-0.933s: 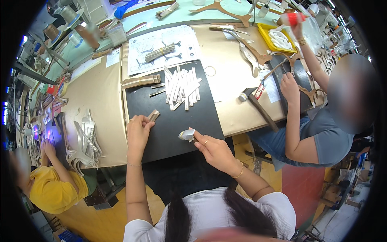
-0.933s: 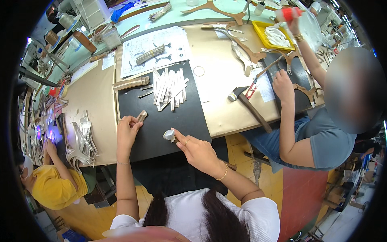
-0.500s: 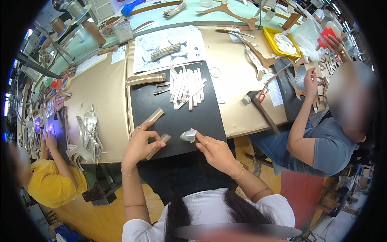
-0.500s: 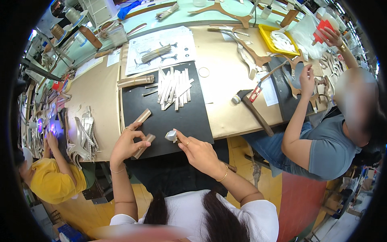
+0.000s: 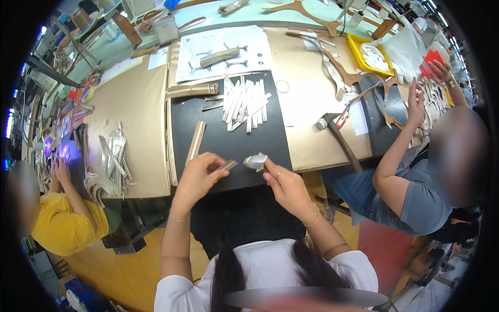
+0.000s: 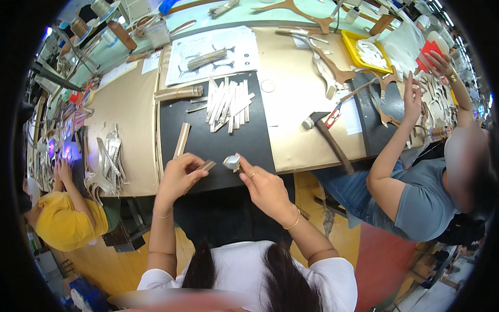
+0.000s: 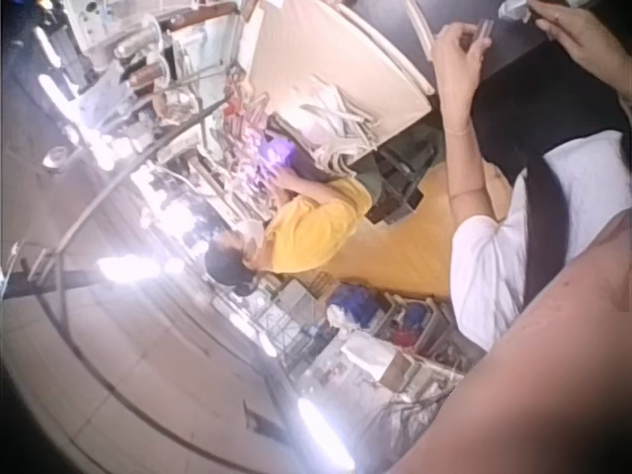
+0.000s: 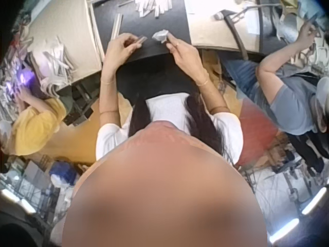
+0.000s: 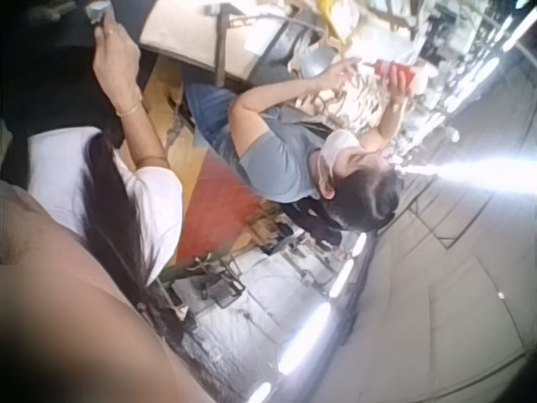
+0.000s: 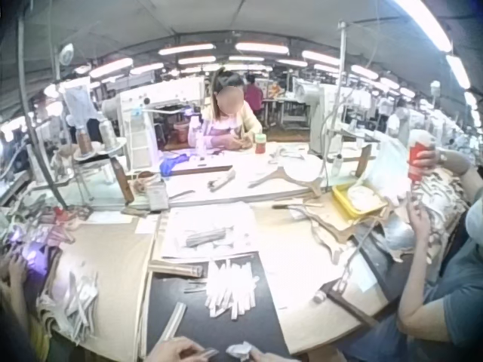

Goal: The person smooths multiple small leather straps on a black mat using a handheld tool, then gathers the finished straps and briefly handles a sandal. The person works at a table in a workshop with other workers visible nearby.

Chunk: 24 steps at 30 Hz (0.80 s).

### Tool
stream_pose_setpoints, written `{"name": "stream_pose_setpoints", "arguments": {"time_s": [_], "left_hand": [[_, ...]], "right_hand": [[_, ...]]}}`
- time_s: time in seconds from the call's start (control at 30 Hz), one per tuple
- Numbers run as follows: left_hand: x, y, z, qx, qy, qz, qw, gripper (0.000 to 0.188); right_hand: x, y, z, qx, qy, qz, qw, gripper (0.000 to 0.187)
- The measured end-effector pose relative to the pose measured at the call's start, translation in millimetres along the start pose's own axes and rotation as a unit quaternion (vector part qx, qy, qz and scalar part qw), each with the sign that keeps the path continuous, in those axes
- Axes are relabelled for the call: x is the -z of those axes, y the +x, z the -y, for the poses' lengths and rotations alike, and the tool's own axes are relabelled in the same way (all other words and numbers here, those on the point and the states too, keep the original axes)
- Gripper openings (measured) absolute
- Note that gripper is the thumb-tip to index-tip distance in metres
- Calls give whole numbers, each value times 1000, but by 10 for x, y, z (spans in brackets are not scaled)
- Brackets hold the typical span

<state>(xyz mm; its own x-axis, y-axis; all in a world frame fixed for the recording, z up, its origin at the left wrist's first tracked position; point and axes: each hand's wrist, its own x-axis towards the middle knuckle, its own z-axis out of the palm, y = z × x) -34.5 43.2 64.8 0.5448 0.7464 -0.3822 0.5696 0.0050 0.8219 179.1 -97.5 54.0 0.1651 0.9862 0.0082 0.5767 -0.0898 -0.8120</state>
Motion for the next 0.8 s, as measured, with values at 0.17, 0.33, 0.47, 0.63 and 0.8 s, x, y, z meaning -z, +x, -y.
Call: {"name": "stream_pose_setpoints", "arguments": {"time_s": [0.17, 0.33, 0.47, 0.63, 0.8], "left_hand": [[-547, 158, 53, -153, 65, -83, 982, 15], [-841, 270, 120, -218, 155, -182, 946, 15], [-850, 360, 122, -219, 183, -223, 932, 15], [-826, 386, 130, -220, 197, -212, 932, 20], [-846, 362, 134, -270, 272, -228, 895, 22]], "right_hand": [[60, -11, -87, -5, -9, -43, 999, 44], [98, -4, -196, -16, -77, -53, 995, 44], [106, 23, -204, 7, -102, -47, 994, 47], [83, 102, -181, 21, -119, -39, 992, 50], [65, 153, -184, 7, -145, -25, 989, 49]]}}
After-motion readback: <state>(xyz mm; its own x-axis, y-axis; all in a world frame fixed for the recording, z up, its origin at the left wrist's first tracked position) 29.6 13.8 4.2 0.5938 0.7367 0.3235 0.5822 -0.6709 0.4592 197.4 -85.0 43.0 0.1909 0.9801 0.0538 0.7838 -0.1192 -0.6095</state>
